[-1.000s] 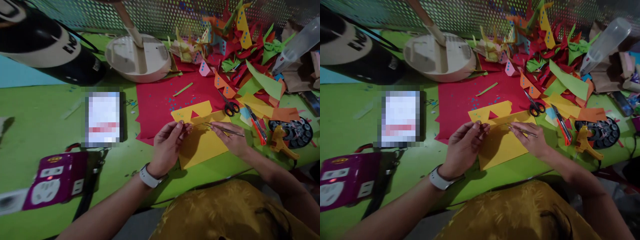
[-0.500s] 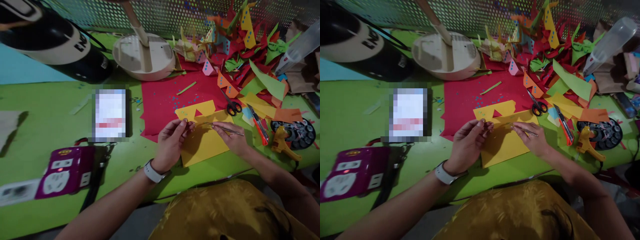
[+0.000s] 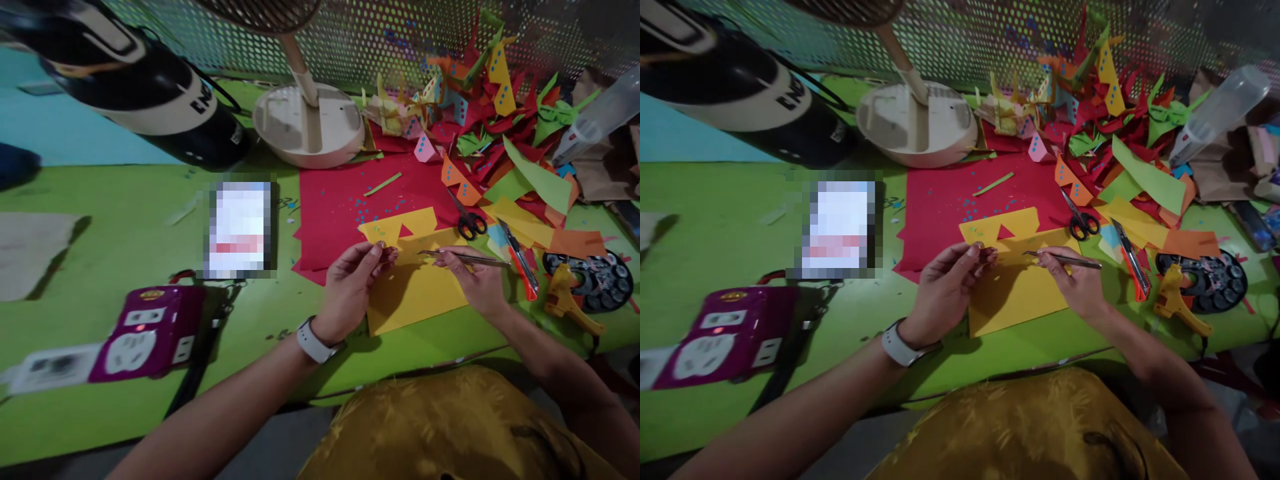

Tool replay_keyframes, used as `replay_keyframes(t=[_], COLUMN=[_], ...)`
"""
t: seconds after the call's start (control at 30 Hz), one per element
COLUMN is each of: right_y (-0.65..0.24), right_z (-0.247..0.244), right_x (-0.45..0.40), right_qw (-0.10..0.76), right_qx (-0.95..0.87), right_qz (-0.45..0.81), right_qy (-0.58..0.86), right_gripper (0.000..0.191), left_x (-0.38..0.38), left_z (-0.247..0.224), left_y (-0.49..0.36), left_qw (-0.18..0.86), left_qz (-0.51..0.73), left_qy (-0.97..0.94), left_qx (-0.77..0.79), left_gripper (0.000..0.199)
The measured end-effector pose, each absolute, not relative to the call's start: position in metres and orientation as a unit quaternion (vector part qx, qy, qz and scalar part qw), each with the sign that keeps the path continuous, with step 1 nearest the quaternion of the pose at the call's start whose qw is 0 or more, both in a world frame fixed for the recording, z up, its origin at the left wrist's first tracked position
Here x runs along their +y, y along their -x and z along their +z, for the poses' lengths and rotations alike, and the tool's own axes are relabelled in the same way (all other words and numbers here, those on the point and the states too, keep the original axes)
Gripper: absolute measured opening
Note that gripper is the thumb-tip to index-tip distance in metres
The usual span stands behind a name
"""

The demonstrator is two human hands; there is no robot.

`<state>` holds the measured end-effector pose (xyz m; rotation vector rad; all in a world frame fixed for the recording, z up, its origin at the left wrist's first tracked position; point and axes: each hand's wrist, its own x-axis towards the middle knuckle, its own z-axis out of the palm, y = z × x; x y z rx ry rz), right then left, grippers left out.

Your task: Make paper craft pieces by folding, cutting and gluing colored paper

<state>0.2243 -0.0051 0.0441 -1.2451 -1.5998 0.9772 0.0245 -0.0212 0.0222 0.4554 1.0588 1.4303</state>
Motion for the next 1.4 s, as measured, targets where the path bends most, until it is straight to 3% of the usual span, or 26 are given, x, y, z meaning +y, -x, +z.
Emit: replay_keyframes(t=[0.37, 1.4], right_y=[-0.218, -0.212], right_z=[0.055, 0.058], right_x=[-0.007, -0.007], right_qw=[0.49, 0.496], right_qx=[-0.542, -0.512], right_qz=[0.468, 0.513], right_qy=[0.498, 0.478], right_gripper=[0.02, 0.022], left_x=[-0.024, -0.033], left_z=[0.023, 0.022], left_y=[-0.028, -0.031], left_qw=[0.585, 0.585], left_qz=[0.584, 0.537], left_qy=[-0.248, -0.352], left_qx=[0.505, 0.495], left_gripper=[0.031, 0.025])
